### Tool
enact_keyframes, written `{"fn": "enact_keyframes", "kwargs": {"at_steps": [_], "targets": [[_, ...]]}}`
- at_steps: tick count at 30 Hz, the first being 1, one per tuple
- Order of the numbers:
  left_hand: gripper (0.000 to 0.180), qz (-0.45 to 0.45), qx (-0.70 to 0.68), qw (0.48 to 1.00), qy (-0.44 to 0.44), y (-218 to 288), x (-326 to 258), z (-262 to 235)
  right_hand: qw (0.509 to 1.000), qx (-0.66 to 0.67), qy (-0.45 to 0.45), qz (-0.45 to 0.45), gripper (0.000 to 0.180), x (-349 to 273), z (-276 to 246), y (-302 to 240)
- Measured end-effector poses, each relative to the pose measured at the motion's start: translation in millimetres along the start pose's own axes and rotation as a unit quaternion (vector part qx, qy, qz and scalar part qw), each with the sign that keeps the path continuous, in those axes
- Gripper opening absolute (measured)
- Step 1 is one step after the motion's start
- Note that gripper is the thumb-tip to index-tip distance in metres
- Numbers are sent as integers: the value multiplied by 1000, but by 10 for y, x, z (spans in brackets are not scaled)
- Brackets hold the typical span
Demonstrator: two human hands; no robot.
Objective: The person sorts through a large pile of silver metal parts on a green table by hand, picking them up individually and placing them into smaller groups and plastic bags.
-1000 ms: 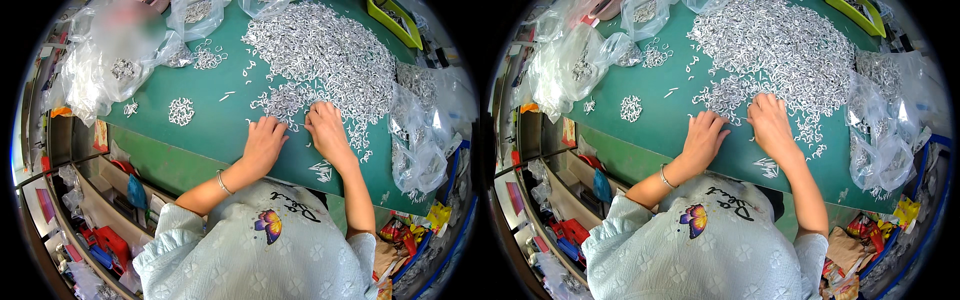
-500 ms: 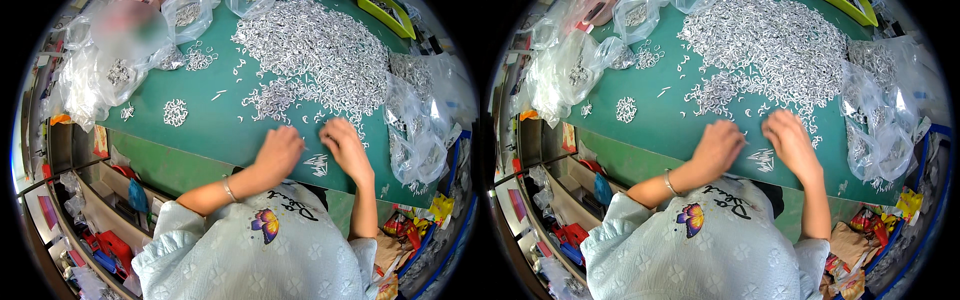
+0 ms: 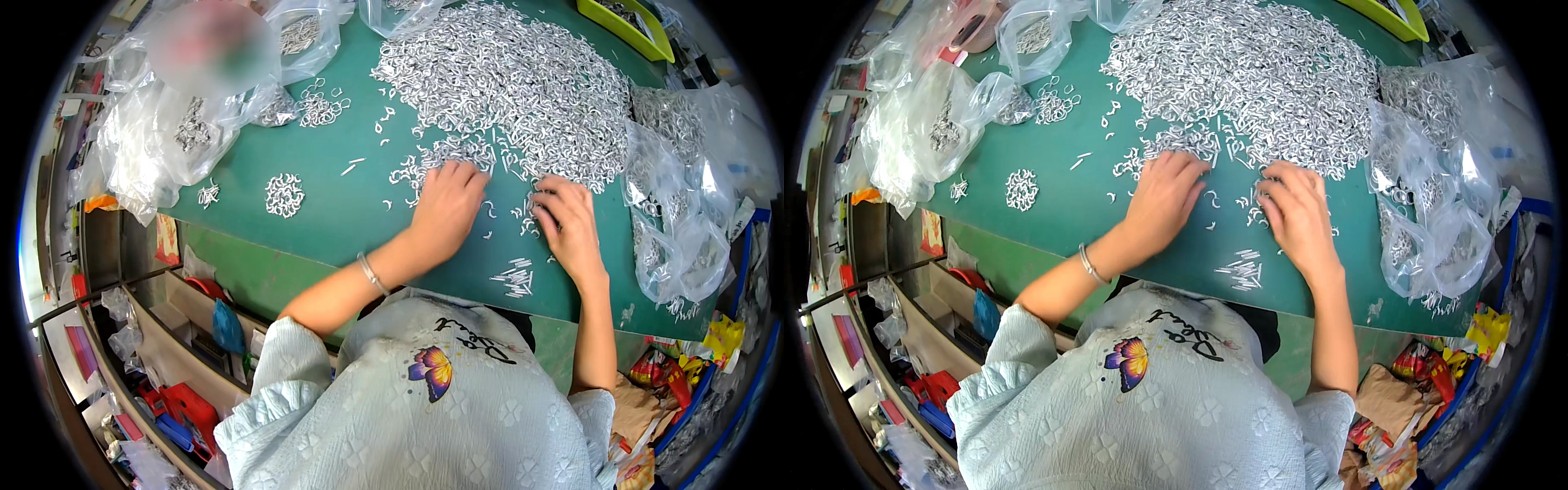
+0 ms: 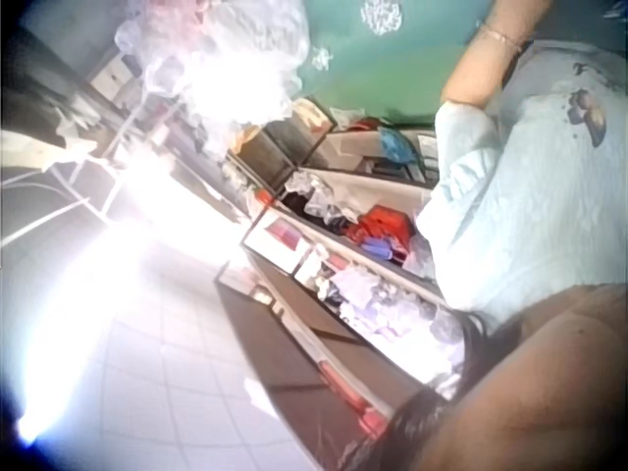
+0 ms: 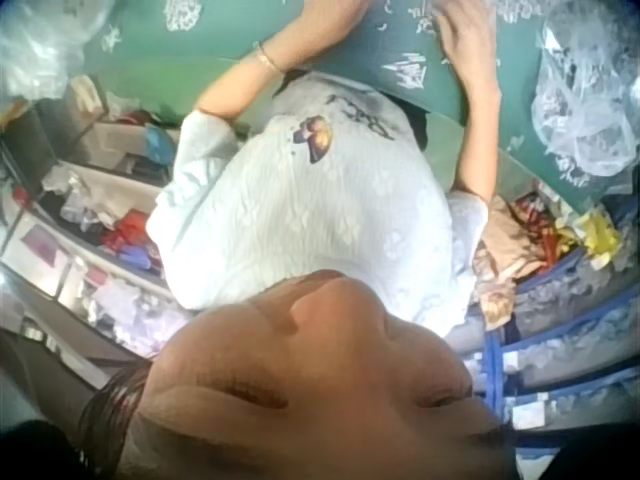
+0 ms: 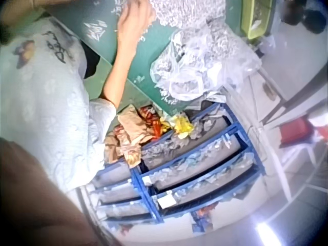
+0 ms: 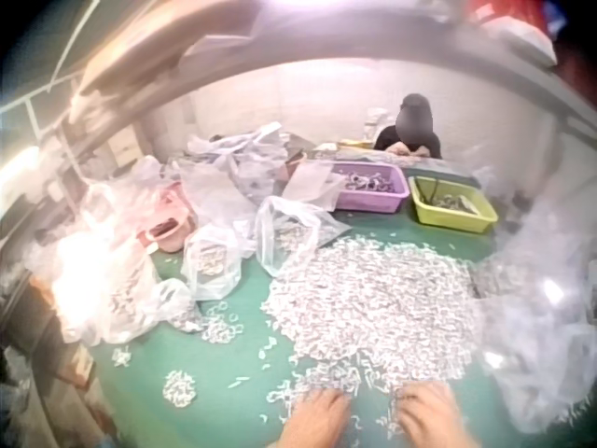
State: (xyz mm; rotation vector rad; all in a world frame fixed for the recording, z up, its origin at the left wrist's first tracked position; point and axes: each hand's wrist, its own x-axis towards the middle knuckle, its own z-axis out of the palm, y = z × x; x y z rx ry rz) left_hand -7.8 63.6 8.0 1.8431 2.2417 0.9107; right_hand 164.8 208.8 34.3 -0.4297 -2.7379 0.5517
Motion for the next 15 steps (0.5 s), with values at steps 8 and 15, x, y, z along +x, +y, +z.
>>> {"fn": "enact_keyframes", "kwargs": {"at_steps": [8,15], "targets": [[36,62,100,993,17,-205,204,135,998,-36,45,31,27,53,120,-12],[28,42,82,995,38,-209,247,84,996,-49,68,43,20,377,341,-76]]}}
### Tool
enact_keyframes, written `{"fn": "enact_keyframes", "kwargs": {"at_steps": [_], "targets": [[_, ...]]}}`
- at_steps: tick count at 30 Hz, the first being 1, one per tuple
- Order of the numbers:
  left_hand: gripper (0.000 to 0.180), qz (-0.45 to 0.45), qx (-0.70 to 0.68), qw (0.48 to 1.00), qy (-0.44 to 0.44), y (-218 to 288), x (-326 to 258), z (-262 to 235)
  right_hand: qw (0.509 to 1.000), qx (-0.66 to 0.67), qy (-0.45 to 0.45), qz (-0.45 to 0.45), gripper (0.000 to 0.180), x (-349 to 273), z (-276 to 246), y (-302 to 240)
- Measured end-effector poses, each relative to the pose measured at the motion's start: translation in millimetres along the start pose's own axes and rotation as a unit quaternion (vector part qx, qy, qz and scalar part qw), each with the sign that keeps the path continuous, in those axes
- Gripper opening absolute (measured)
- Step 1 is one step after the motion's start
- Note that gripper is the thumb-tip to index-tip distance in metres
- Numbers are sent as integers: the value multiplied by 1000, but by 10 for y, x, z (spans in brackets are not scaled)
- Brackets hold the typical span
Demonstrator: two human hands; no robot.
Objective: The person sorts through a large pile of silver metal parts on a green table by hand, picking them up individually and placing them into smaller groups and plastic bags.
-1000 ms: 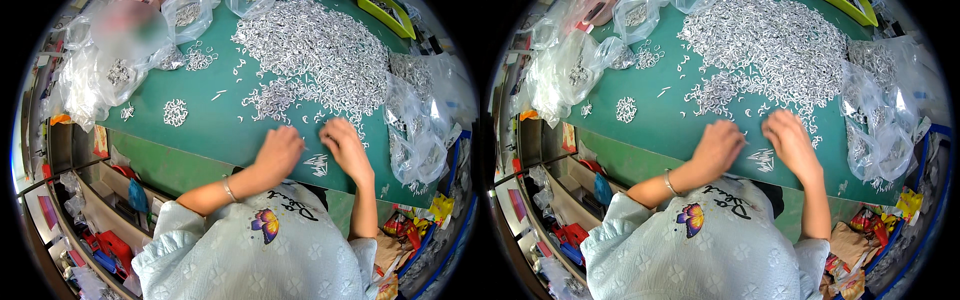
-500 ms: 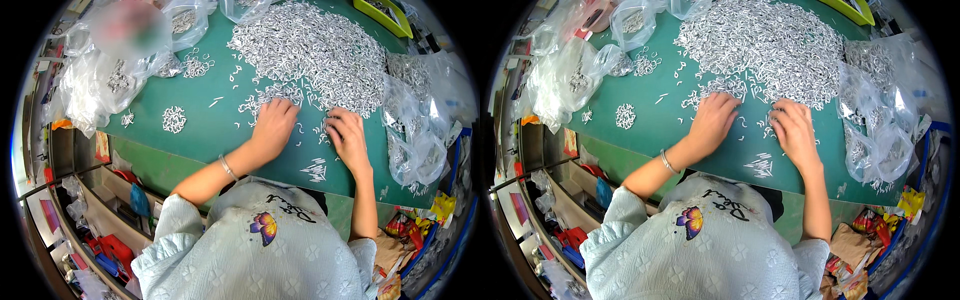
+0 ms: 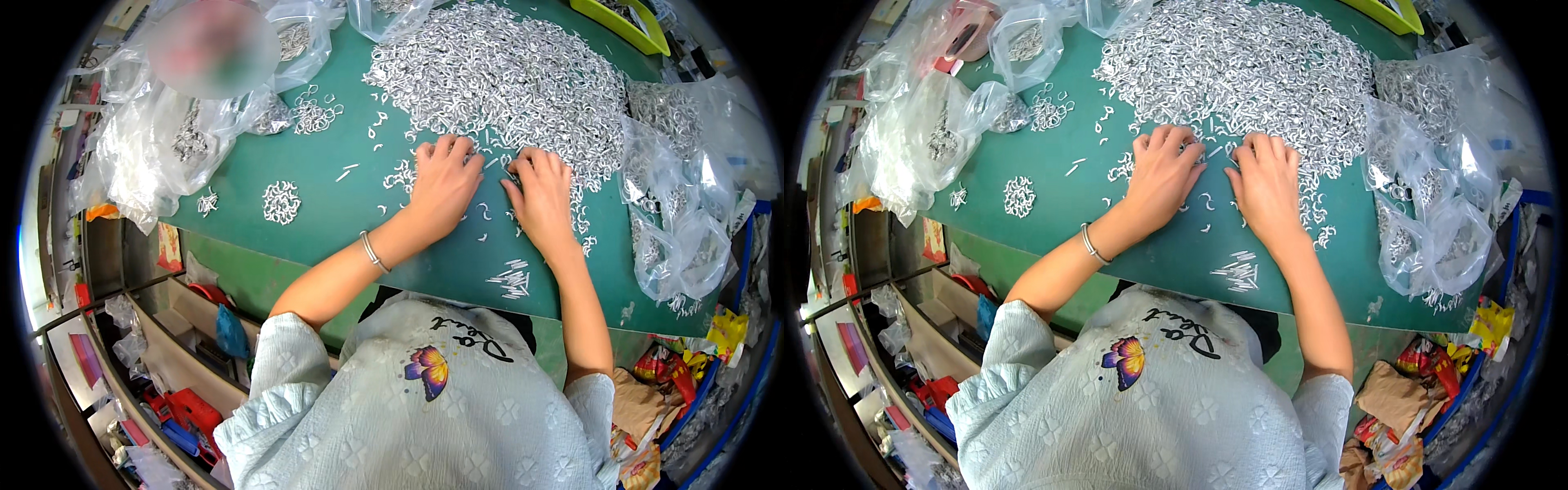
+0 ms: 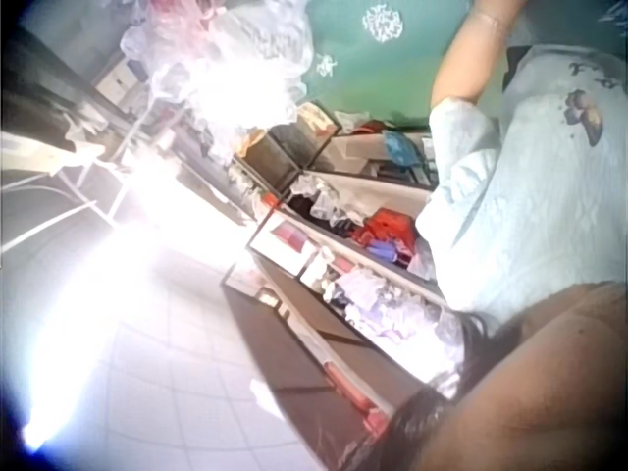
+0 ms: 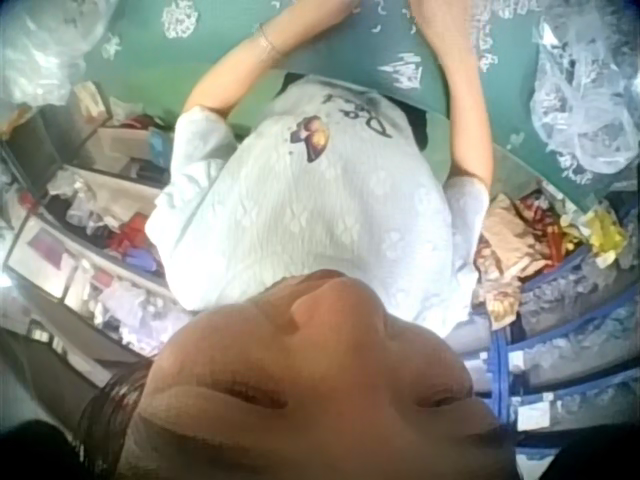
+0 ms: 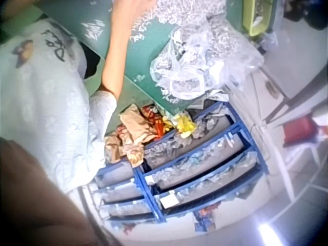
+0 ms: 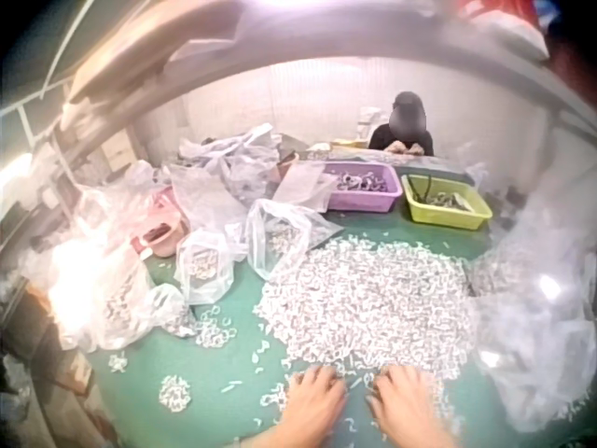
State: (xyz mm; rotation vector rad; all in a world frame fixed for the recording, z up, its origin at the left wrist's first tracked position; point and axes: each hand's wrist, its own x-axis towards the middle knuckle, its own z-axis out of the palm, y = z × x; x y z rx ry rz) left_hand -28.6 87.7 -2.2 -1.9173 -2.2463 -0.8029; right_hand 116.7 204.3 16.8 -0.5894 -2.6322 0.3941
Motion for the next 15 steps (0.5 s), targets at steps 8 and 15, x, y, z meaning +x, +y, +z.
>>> {"fn": "enact_keyframes", "kwargs": {"at_steps": [8,15], "targets": [[25,32,51,998,-14,-45,27,-13,998,48,-28,17,15,-92,-295,-34],[22,26,9,1000,-7,15,117,97,979,110,-169,-13,13,-489,-461,-170]]}}
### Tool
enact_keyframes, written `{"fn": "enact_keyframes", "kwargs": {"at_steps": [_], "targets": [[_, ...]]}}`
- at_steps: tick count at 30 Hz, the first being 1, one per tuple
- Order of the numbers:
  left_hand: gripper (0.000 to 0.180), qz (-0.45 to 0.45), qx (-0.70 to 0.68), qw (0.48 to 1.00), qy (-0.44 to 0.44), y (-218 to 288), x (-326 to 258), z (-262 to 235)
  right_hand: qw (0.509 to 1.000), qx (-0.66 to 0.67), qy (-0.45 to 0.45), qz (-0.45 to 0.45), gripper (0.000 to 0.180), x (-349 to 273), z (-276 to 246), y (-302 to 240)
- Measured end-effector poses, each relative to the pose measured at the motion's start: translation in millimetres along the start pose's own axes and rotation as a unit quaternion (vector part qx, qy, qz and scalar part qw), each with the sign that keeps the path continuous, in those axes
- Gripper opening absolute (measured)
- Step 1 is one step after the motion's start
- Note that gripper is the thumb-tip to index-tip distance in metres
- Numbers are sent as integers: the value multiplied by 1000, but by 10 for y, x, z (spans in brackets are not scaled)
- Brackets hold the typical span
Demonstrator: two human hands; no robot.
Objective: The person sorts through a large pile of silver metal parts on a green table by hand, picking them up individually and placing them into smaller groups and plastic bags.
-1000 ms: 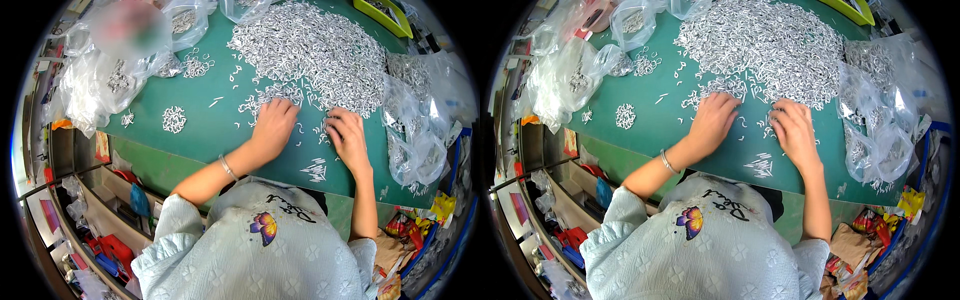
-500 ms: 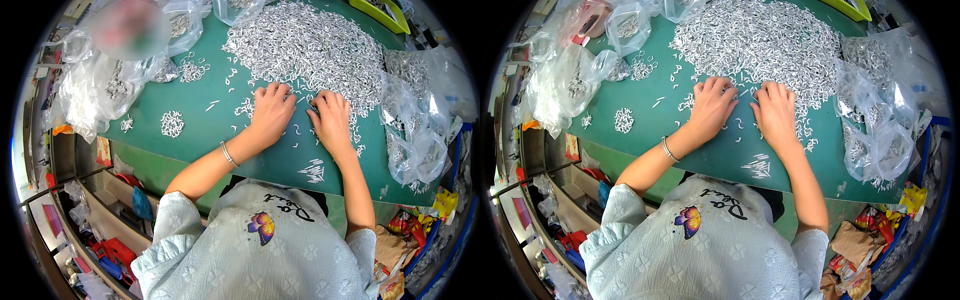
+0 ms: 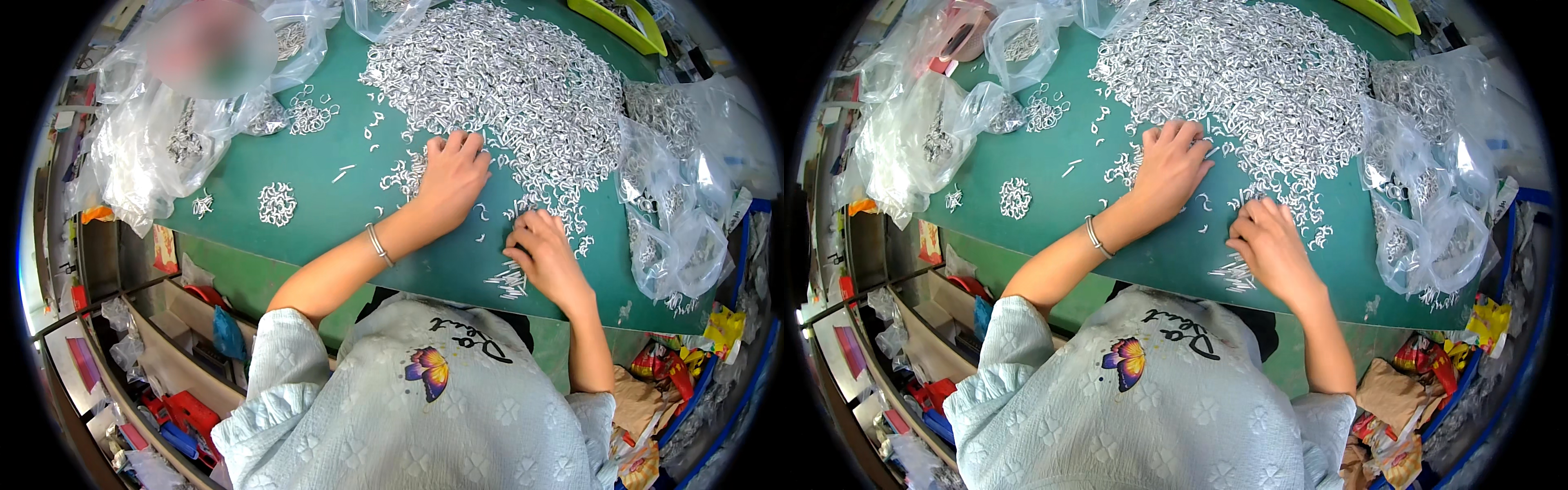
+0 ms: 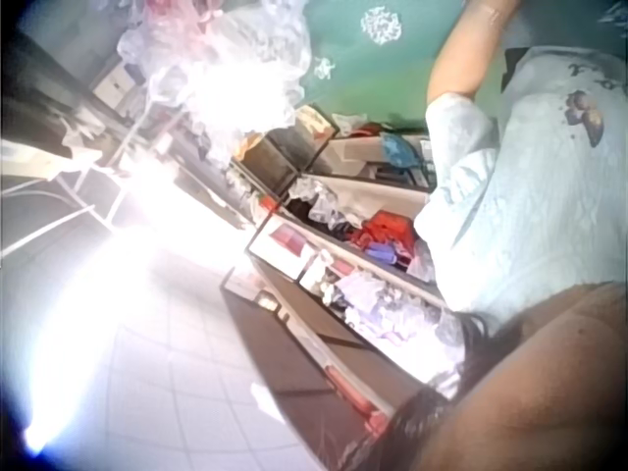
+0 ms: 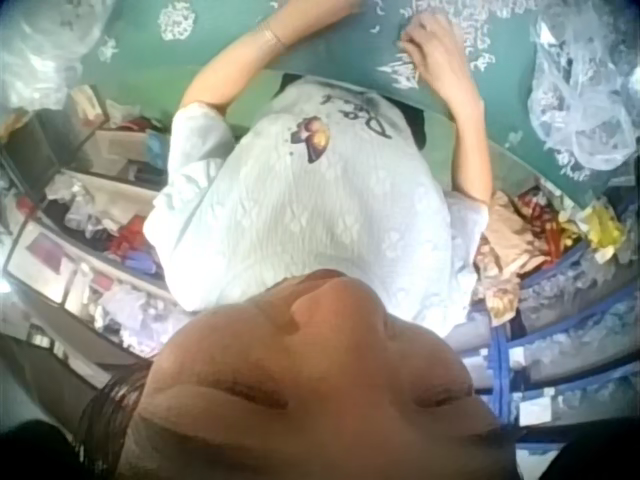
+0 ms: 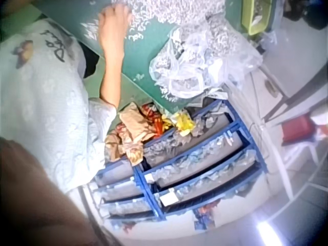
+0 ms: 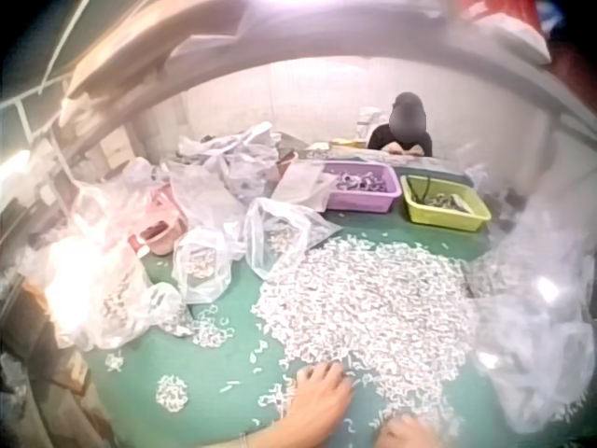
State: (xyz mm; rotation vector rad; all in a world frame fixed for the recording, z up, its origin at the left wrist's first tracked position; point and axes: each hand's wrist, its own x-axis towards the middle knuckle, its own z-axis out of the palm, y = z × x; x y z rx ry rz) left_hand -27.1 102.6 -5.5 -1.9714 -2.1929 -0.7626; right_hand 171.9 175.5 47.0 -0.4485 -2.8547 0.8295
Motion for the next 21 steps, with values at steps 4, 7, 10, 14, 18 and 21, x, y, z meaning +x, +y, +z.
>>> {"fn": "enact_keyframes", "kwargs": {"at_steps": [4,7,10,14,18,21], "targets": [[16,8,27,1000,-11,14,46,45,991,-23,133,19,13,319,-49,147],[13,26,20,999,-3,-16,68,104,973,-138,171,69,12,526,77,253],[13,19,-2,1000,16,-3,56,92,969,-173,170,51,12,562,175,334],[14,18,6,1000,-6,-40,65,107,978,-155,120,76,10,453,81,352],[12,5,-26,1000,-3,-35,94,121,977,-143,150,53,11,450,99,339],[11,10,-84,996,27,7,126,46,979,-146,141,36,13,468,113,371]]}}
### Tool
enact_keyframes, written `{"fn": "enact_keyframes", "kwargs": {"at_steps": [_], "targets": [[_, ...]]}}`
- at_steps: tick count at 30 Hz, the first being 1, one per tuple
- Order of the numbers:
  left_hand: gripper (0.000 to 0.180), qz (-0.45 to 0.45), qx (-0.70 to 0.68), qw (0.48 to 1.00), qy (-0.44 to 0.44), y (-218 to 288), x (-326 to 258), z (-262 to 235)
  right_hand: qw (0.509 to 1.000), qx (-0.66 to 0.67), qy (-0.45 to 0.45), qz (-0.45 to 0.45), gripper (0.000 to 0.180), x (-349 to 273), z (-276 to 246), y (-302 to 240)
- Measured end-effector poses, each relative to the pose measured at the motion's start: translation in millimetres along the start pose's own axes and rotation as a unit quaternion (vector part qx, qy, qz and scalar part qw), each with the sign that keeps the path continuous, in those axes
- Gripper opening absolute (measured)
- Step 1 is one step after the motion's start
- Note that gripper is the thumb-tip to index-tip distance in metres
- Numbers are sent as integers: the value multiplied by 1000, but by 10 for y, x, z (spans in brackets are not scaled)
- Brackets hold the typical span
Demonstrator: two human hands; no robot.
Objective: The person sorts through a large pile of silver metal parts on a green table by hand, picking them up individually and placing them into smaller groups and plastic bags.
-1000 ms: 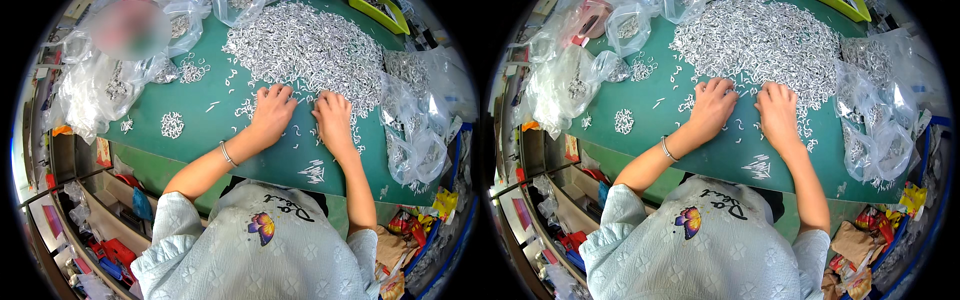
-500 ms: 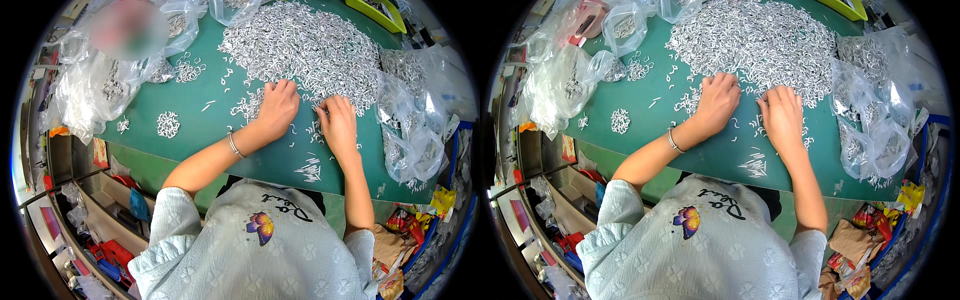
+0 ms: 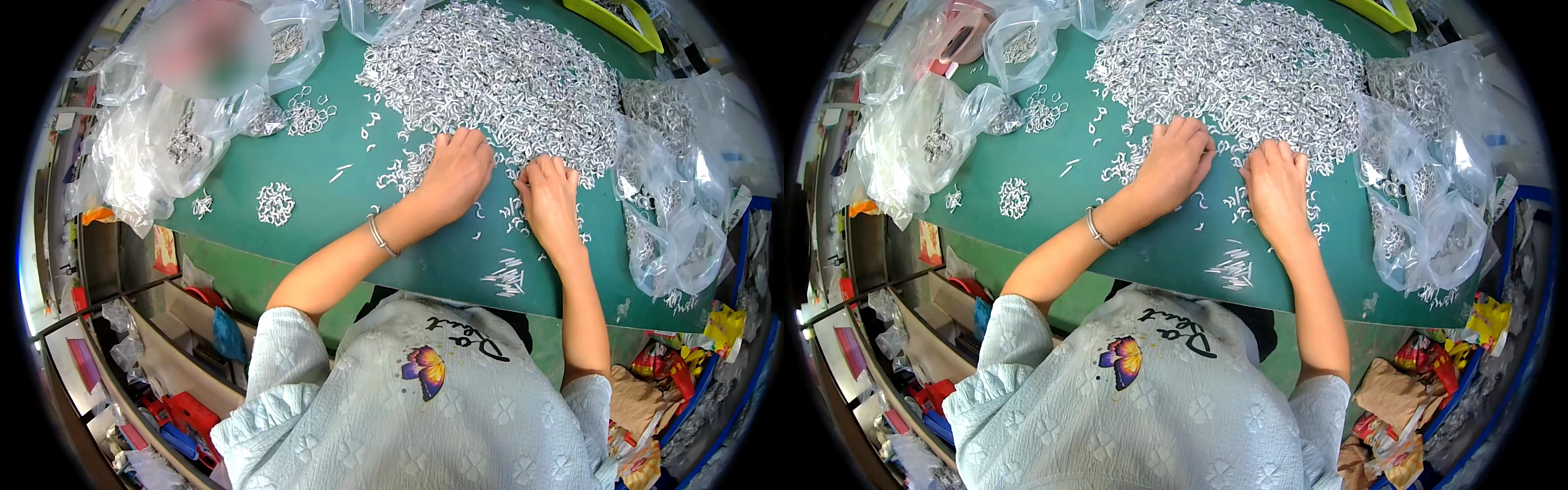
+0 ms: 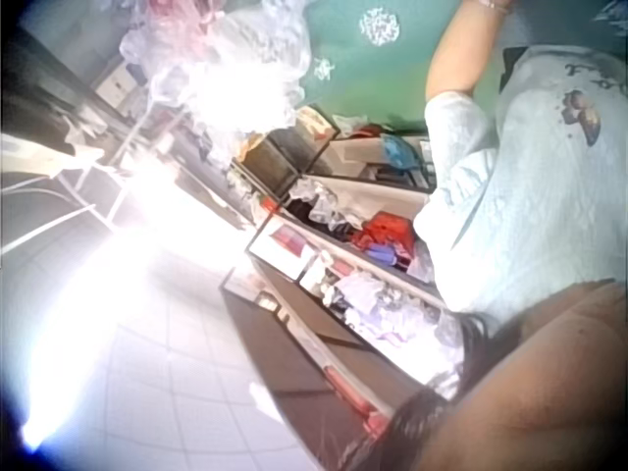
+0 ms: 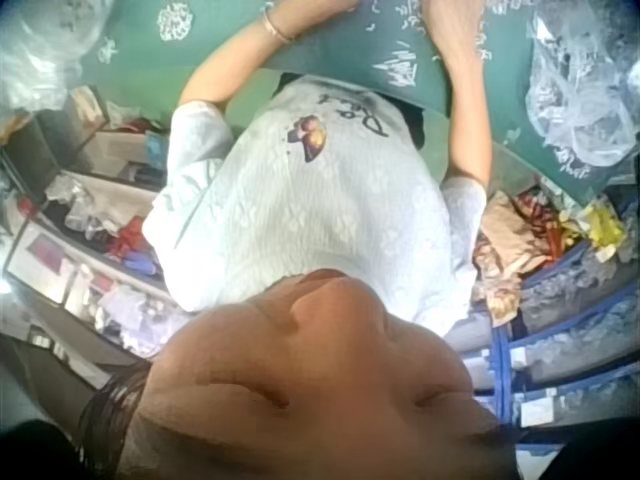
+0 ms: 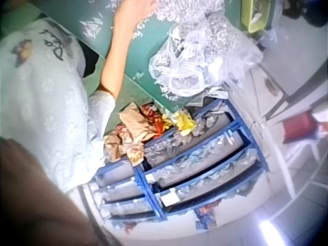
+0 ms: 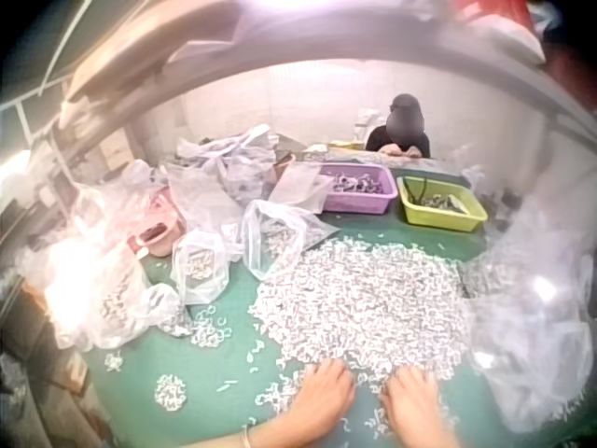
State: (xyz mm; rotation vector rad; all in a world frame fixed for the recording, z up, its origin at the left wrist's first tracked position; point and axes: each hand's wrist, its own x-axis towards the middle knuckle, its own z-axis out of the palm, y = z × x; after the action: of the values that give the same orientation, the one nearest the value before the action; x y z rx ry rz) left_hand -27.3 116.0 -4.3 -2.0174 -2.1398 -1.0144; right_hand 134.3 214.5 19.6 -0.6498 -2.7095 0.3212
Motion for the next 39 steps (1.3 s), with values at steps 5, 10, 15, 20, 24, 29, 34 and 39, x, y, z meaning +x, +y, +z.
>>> {"fn": "enact_keyframes", "kwargs": {"at_steps": [5,10,15,20,24,29,34,39], "targets": [[12,-21,-145,989,-18,301,-205,-263,1000,18,7,15,16,-45,-59,21],[12,26,-142,980,-135,640,-627,-148,999,19,25,4,14,3,83,-14],[11,32,-170,974,-150,718,-734,-73,998,53,-8,28,13,-96,-281,-71],[16,-30,-132,990,-52,512,-542,-220,981,115,-155,-19,11,-494,-458,-131],[17,25,-77,996,-42,299,-233,-112,986,127,-110,13,13,-414,-448,-75],[11,60,-67,992,-91,226,-136,106,997,81,-10,-11,19,-283,-272,-79],[8,32,-63,994,-87,225,-209,-59,999,34,-25,29,18,-467,-361,97],[12,10,-111,989,-98,554,-406,-196,995,61,17,70,11,-401,-260,-9]]}}
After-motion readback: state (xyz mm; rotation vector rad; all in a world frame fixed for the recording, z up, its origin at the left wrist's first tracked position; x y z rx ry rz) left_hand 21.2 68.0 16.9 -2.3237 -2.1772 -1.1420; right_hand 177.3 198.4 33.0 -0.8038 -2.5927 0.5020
